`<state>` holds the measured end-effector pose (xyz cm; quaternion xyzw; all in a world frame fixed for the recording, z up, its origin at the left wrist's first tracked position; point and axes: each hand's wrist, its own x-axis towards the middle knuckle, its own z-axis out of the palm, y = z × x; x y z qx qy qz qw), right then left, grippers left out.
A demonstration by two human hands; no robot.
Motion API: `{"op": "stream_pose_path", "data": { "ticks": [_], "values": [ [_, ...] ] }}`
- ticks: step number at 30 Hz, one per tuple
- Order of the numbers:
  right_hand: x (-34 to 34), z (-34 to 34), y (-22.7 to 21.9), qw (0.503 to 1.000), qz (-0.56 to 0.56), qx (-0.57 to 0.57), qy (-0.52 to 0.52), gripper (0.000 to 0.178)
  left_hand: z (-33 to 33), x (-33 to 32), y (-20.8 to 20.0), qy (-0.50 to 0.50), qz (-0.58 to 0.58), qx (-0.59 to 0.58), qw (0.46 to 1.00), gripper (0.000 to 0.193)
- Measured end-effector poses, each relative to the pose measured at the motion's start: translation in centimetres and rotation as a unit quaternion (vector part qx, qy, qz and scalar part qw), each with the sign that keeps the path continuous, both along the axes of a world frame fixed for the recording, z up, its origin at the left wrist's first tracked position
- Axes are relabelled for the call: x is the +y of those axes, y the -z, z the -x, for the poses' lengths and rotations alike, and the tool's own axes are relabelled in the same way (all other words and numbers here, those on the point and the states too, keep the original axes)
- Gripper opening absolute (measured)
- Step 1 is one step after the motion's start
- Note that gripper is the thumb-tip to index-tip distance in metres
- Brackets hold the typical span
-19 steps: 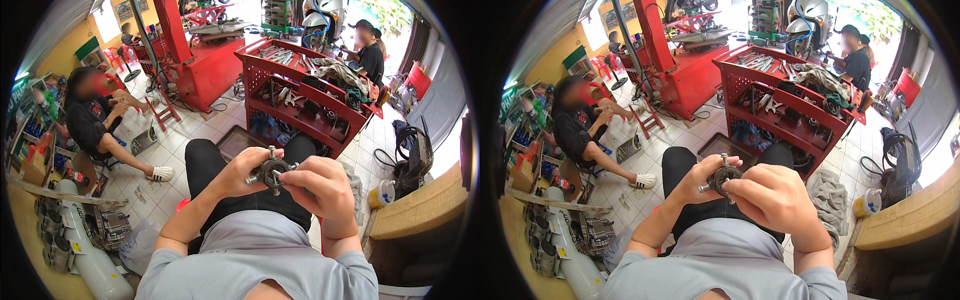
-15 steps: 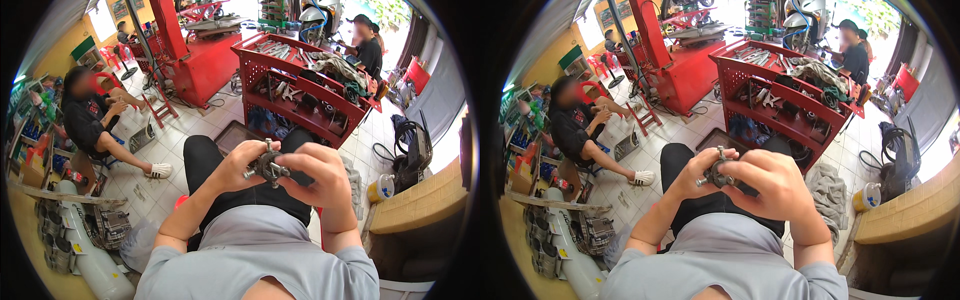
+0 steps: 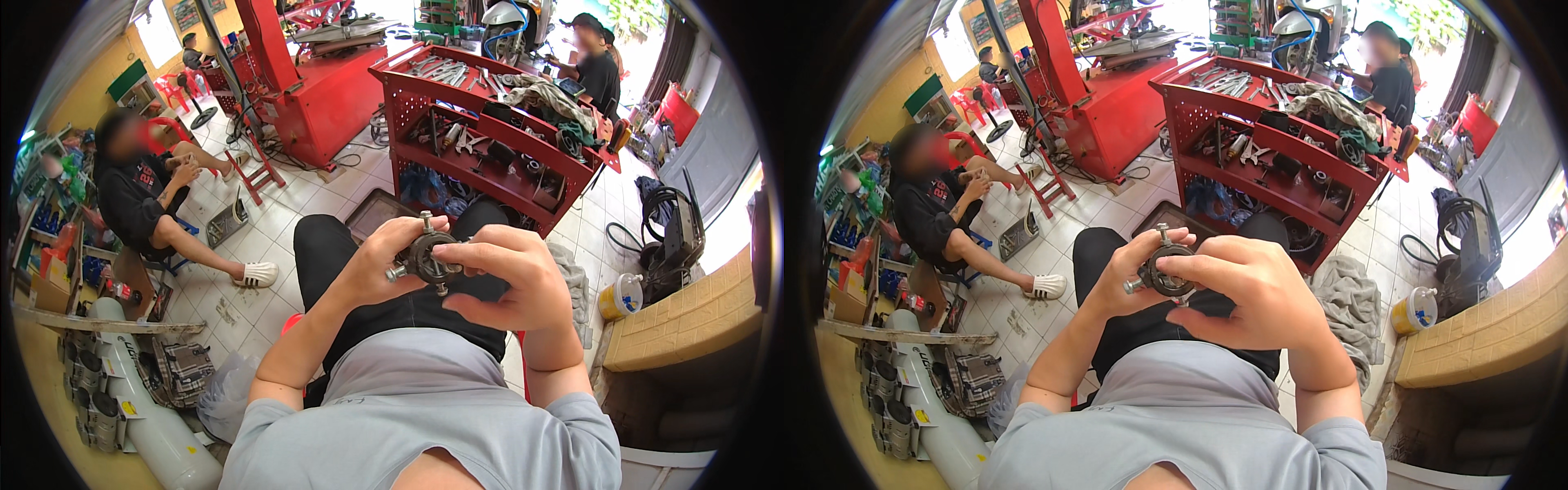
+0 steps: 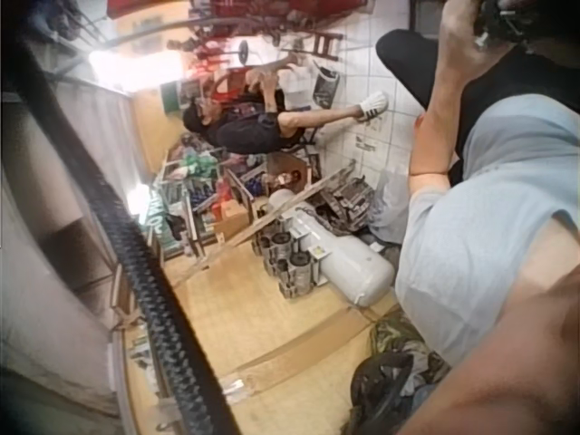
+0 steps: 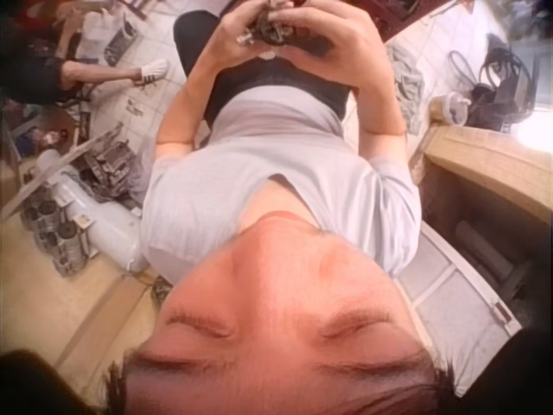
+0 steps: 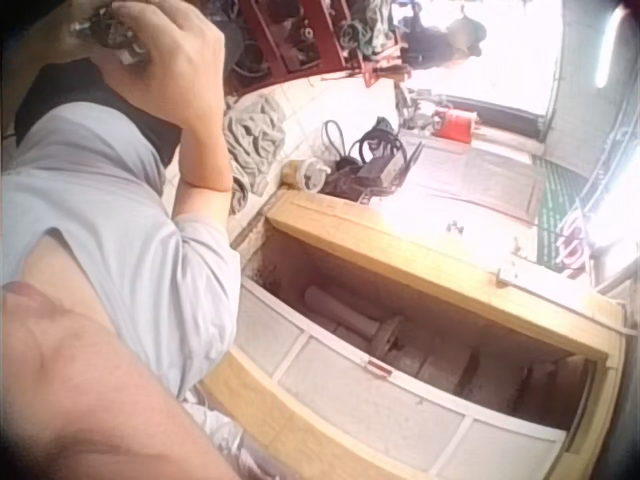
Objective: The person sits in a workshop and assembles a small mechanical component, likely a brake caliper, by hand. They insert a metal pin into the assembly and rotate the part to inspect the fit and alignment of the internal components.
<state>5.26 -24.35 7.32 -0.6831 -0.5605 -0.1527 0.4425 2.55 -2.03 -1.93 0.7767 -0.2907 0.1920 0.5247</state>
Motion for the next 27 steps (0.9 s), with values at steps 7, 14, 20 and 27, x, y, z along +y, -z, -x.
{"op": "stream_pose_path", "data": {
  "ticks": [7,14,20,27],
  "values": [
    [-1.1,0.1,-0.7,0.996,0.041,0.079,0.014,0.024,0.3,-0.6,-0.2,-0.005,-0.008,-0.014,1.0,0.074],
    [-0.1,0.9,-0.8,0.996,-0.05,0.072,0.02,0.03,0.0,0.3,0.2,-0.018,-0.013,-0.021,1.0,0.078],
    [-1.4,-0.1,0.4,0.998,-0.002,0.046,0.037,0.014,0.0,0.2,-0.3,-0.038,0.01,-0.022,0.999,0.075],
    [0.0,0.5,-0.2,0.998,-0.02,0.012,0.063,0.021,-0.2,0.9,-1.1,-0.094,-0.091,-0.102,0.986,0.071]
  ]
}}
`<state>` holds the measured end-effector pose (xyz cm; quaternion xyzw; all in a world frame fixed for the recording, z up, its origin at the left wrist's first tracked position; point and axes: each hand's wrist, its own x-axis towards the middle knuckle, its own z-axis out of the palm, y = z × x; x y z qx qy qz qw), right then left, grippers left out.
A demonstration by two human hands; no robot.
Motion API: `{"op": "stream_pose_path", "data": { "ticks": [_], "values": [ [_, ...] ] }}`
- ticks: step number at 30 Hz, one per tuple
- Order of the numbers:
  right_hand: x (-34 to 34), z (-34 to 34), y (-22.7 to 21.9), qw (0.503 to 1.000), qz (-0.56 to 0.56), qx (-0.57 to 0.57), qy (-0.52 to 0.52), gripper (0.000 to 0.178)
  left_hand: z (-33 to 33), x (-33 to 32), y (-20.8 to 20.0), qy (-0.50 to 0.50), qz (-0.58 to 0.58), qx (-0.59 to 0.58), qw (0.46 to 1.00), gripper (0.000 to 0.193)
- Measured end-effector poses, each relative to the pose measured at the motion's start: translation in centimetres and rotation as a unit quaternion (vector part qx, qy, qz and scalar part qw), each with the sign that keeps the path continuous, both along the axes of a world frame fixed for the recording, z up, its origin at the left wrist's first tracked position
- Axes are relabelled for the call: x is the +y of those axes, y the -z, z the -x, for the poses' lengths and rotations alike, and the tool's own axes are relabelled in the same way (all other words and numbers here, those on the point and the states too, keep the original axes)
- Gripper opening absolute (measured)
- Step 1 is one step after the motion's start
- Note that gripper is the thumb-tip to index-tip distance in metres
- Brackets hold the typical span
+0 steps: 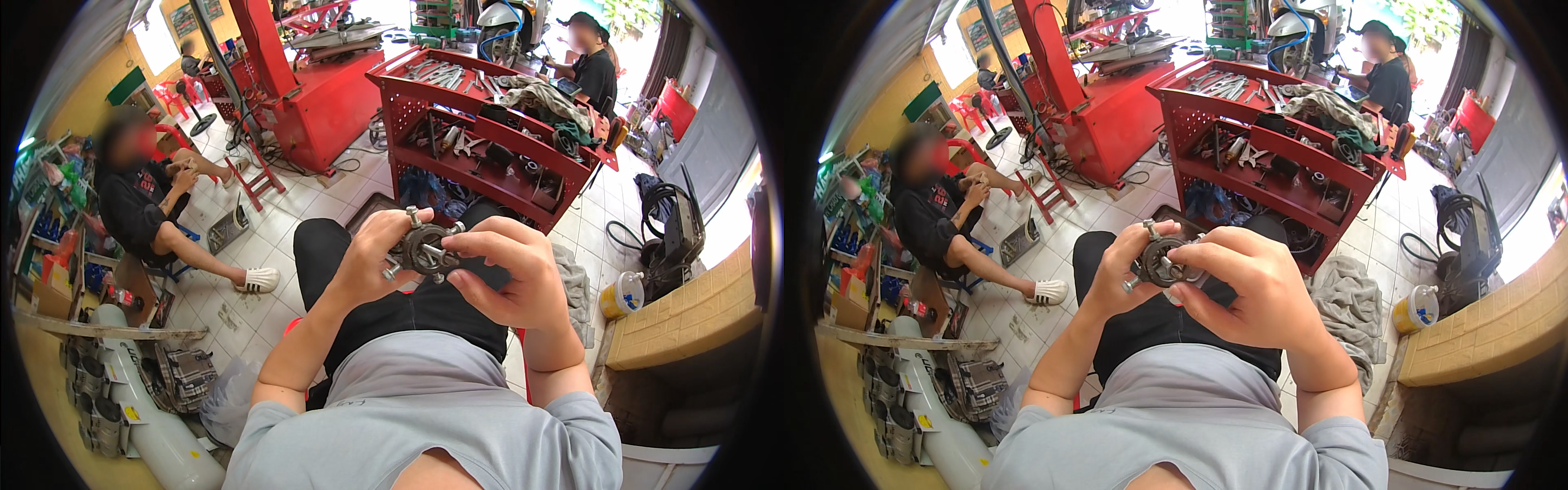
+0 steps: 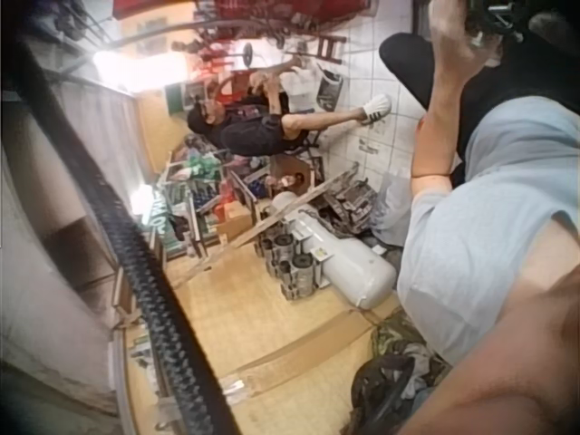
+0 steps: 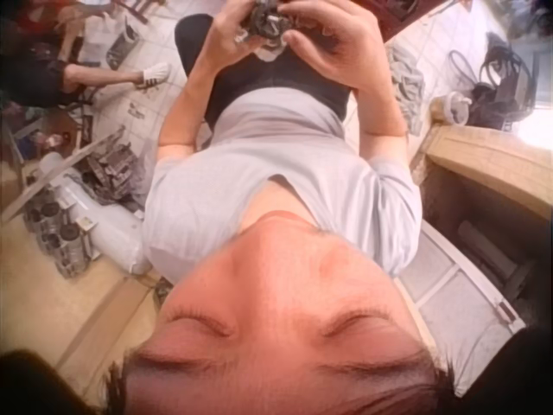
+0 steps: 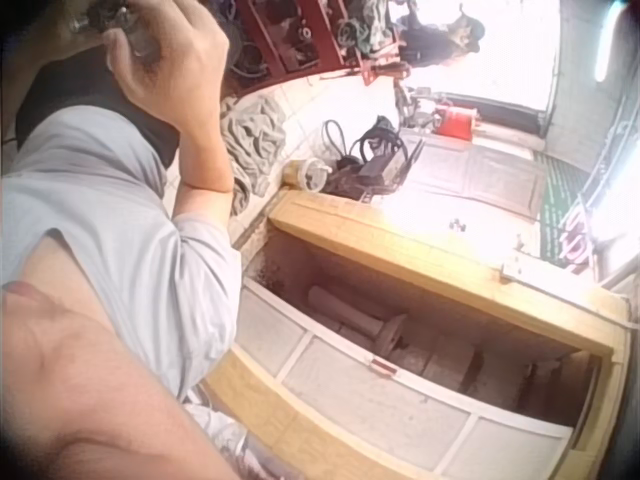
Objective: The person sits in a workshop and assembles a small mechanical component, likely a brake caliper, by hand. They insert a metal pin into the assembly and rotate the part to inspect the fit and alignment of the internal components.
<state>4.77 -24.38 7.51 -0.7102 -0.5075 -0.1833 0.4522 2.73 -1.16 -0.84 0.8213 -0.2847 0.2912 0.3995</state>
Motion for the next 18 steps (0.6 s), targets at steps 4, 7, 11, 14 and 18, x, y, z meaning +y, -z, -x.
{"op": "stream_pose_path", "data": {
  "ticks": [4,7,11,14,18],
  "values": [
    [-0.9,-0.5,0.3,0.994,0.059,-0.073,0.058,0.024,0.1,0.2,-0.2,-0.026,0.008,-0.004,1.0,0.068],
    [0.3,-0.5,0.9,0.995,-0.045,-0.079,0.051,0.027,0.1,0.7,-0.7,-0.057,-0.039,-0.044,0.997,0.066],
    [1.6,-1.3,2.1,0.986,-0.105,-0.128,-0.004,0.027,-0.1,0.7,-1.4,-0.081,-0.078,-0.094,0.989,0.064],
    [-0.1,-0.6,0.8,0.989,0.009,-0.146,0.027,0.026,0.1,0.8,-1.6,-0.097,-0.077,-0.1,0.987,0.064],
    [0.5,-0.5,1.3,0.99,-0.04,-0.133,0.034,0.029,0.1,0.7,-1.7,-0.086,-0.061,-0.088,0.99,0.064]
  ]
}}
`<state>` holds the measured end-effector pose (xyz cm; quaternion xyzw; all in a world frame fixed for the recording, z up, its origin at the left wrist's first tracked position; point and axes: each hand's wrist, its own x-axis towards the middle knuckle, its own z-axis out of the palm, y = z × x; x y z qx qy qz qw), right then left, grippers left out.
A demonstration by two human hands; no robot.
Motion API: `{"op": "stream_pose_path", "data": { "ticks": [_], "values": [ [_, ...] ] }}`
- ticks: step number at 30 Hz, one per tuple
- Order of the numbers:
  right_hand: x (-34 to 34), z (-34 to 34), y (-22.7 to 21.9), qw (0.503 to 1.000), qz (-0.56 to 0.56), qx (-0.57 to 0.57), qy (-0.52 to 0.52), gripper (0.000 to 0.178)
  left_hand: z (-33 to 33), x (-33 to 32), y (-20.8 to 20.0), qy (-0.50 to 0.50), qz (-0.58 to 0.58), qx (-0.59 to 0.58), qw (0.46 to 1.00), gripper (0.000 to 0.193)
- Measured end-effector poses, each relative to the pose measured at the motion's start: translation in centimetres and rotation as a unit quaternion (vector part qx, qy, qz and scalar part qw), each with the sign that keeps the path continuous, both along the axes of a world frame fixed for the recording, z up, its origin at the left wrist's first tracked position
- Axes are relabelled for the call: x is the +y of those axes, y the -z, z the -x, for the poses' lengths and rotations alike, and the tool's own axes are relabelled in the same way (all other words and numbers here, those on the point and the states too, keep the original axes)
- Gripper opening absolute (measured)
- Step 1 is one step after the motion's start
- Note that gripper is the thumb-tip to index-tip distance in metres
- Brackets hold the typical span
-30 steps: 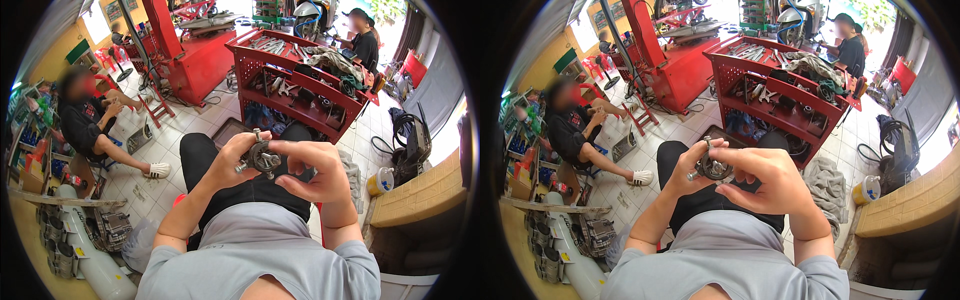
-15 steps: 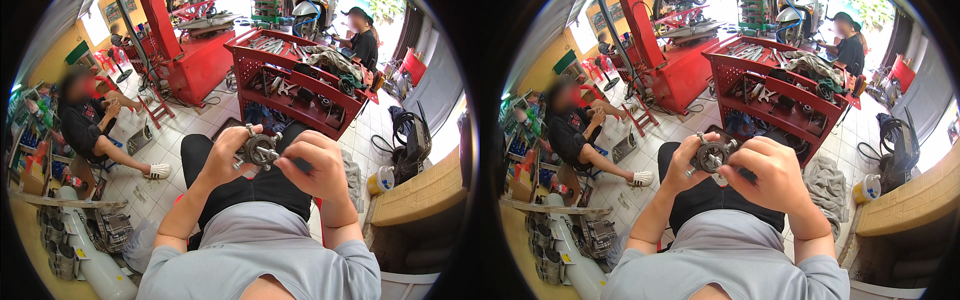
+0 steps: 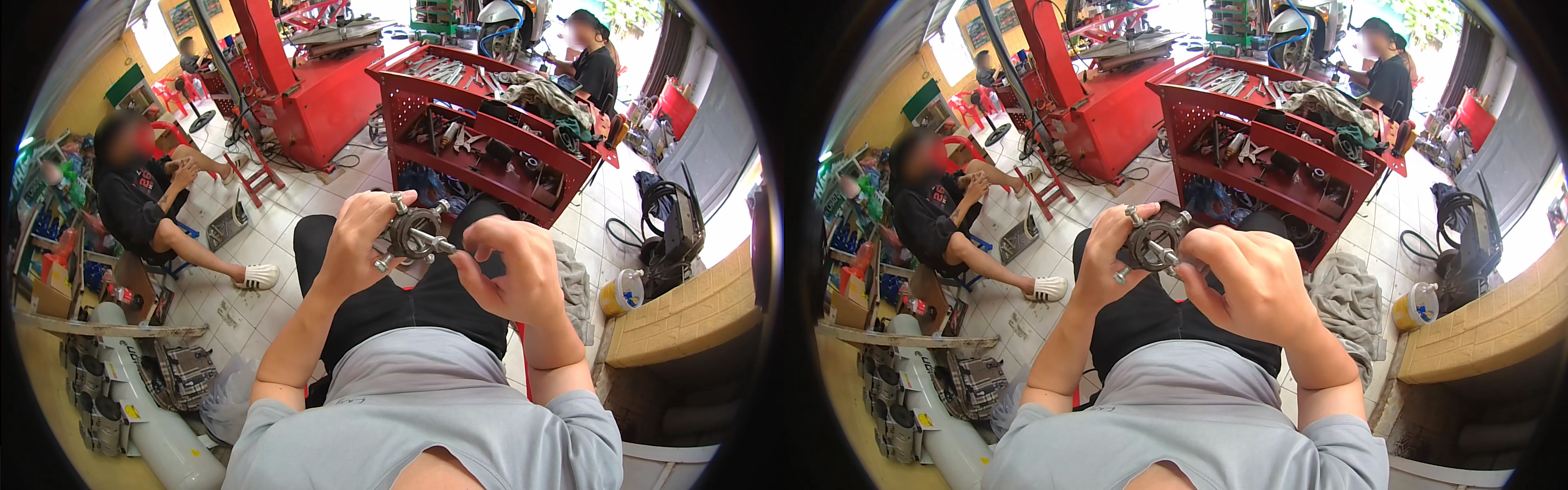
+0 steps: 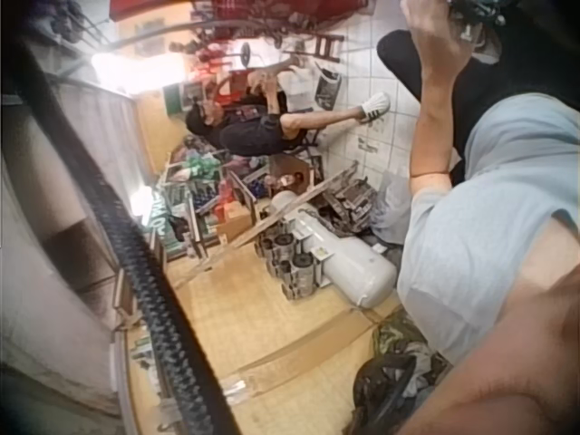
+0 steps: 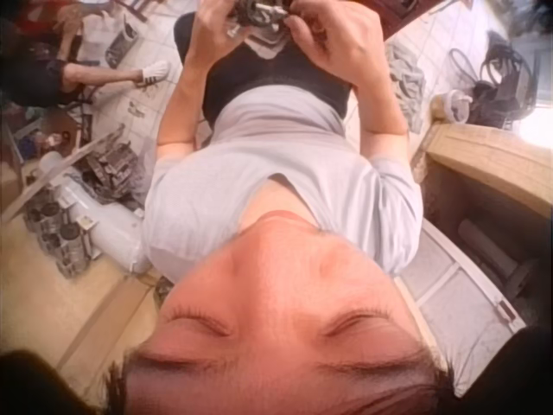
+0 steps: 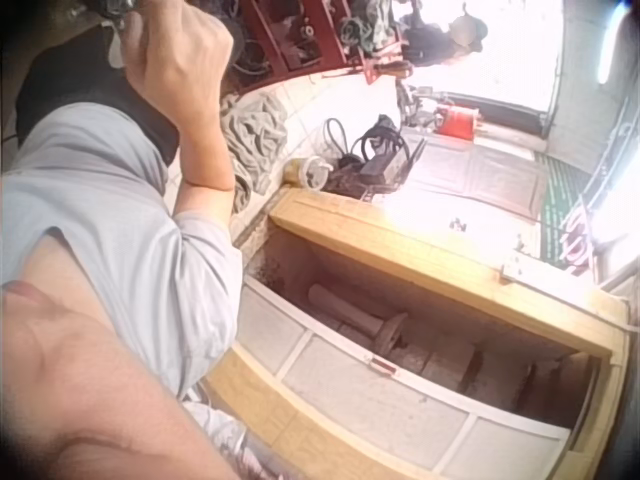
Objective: The person sits in a workshop and assembles a small mechanical component, likely a brake caliper, by hand. They insert a metal pin into the assembly and rotate the part to inspect the fit and alignment of the internal components.
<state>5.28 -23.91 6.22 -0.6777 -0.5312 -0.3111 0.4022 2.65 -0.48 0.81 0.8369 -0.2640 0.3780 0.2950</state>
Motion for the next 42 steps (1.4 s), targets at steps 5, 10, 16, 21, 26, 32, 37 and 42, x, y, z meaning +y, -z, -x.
{"op": "stream_pose_path", "data": {
  "ticks": [5,10,16,21,26,32,37,42],
  "values": [
    [0.3,-0.1,0.2,0.999,0.002,0.005,-0.032,0.032,0.0,0.1,0.3,0.006,-0.01,0.011,1.0,0.064],
    [-0.5,0.4,-0.7,0.998,0.053,0.008,0.014,0.033,0.0,0.2,0.4,0.014,-0.002,0.017,1.0,0.063],
    [-0.3,0.3,-0.6,0.998,0.061,0.012,-0.02,0.045,-0.1,-0.1,0.6,0.026,0.008,0.001,1.0,0.073],
    [0.3,-0.1,0.0,1.0,-0.006,0.003,-0.017,0.05,-0.1,0.1,0.5,0.033,0.01,0.021,0.999,0.065],
    [0.4,0.1,0.2,1.0,0.006,0.003,-0.02,0.048,-0.1,0.2,0.8,0.029,0.006,0.02,0.999,0.066],
    [0.0,0.2,-0.4,1.0,0.013,0.01,-0.018,0.051,-0.2,-0.1,1.0,0.044,0.033,0.023,0.998,0.068],
    [0.2,-0.3,0.0,0.998,0.037,-0.027,-0.049,0.05,-0.1,0.2,0.9,0.043,-0.009,0.025,0.999,0.064],
    [-0.3,-0.8,0.1,0.997,0.051,-0.029,-0.052,0.049,-0.2,0.3,1.5,0.062,0.036,0.042,0.997,0.069]
  ]
}}
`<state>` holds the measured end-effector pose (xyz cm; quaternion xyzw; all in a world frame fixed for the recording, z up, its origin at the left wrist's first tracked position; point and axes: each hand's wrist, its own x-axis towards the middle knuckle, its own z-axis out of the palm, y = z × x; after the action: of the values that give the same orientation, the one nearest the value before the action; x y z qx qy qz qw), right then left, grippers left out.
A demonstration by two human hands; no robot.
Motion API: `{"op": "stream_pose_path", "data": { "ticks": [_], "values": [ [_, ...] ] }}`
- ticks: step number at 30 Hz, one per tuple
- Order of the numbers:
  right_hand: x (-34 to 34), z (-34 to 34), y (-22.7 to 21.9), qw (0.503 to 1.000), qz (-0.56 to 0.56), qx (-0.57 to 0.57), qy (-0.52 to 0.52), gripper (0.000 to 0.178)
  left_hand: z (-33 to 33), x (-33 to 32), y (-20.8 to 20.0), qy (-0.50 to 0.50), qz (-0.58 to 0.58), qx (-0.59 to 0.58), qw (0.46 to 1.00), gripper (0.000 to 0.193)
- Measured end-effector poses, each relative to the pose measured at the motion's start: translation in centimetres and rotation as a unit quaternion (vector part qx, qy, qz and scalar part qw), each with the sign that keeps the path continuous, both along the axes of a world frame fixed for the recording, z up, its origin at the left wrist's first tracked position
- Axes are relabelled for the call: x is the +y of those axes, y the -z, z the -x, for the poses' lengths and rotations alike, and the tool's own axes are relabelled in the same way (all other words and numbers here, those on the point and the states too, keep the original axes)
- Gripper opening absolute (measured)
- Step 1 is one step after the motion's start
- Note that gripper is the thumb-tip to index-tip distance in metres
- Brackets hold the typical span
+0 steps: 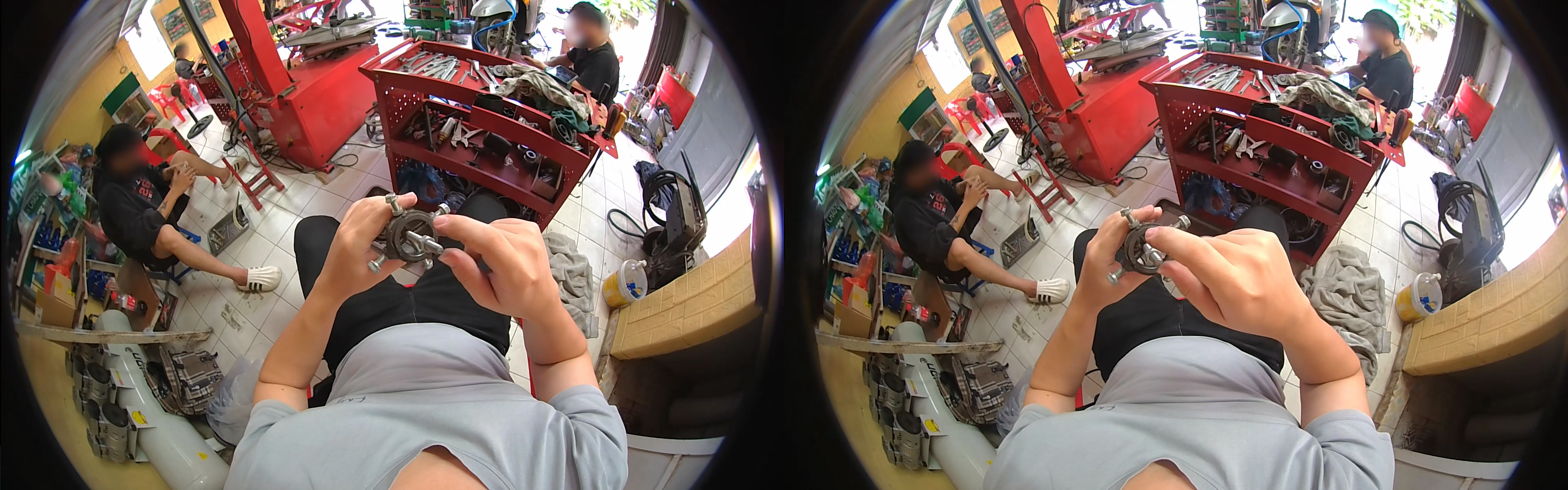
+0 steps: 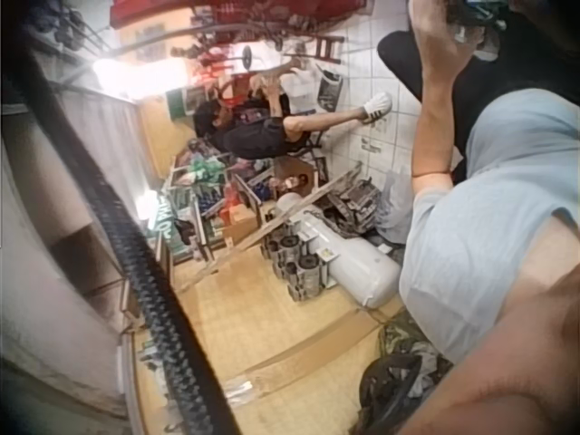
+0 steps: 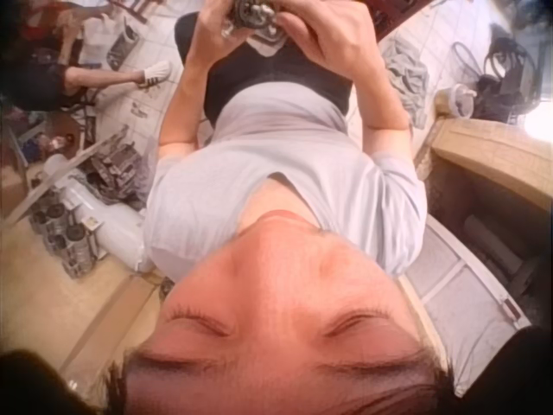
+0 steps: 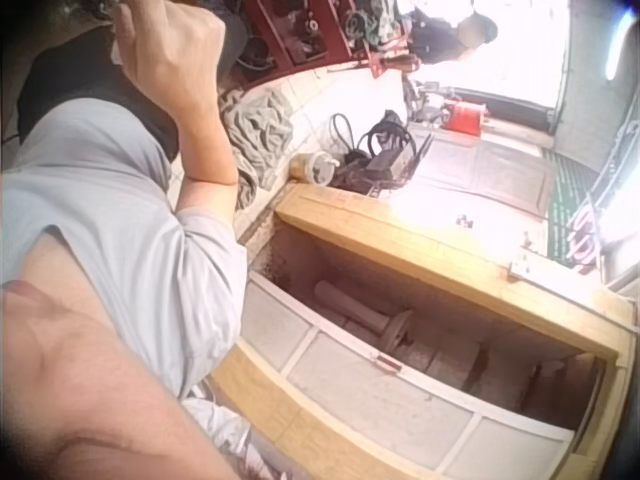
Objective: The person sits in a workshop and assembles a small mechanical component, likely a brake caliper, by hand. They insert a metal pin into the assembly and rotate the part to inspect the fit and alignment of the internal components.
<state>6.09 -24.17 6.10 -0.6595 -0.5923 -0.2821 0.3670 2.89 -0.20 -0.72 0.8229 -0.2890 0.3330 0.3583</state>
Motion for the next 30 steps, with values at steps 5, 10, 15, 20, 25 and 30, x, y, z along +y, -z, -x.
{"op": "stream_pose_path", "data": {
  "ticks": [5,10,15,20,25,30],
  "values": [
    [0.9,0.1,0.2,0.998,-0.055,-0.015,-0.019,0.049,-0.1,0.1,-0.4,-0.006,-0.028,-0.017,0.999,0.07],
    [0.3,0.7,-0.4,1.0,0.004,-0.007,0.019,0.042,0.0,0.1,-0.1,-0.007,-0.012,0.007,1.0,0.068],
    [0.8,0.9,-0.4,0.997,-0.058,0.047,0.018,0.044,-0.1,0.0,-0.2,-0.004,-0.016,-0.01,1.0,0.067],
    [0.5,0.8,-0.2,0.999,0.007,0.035,-0.005,0.041,0.1,0.0,-0.4,-0.001,-0.024,-0.001,1.0,0.066],
    [0.2,0.9,-0.7,0.998,-0.007,0.067,0.011,0.043,0.1,-0.2,-0.2,0.006,-0.005,0.01,1.0,0.064],
    [0.6,0.9,-0.3,0.995,-0.032,0.082,-0.039,0.044,0.2,-0.2,-0.5,0.012,-0.018,-0.001,1.0,0.063]
  ]
}}
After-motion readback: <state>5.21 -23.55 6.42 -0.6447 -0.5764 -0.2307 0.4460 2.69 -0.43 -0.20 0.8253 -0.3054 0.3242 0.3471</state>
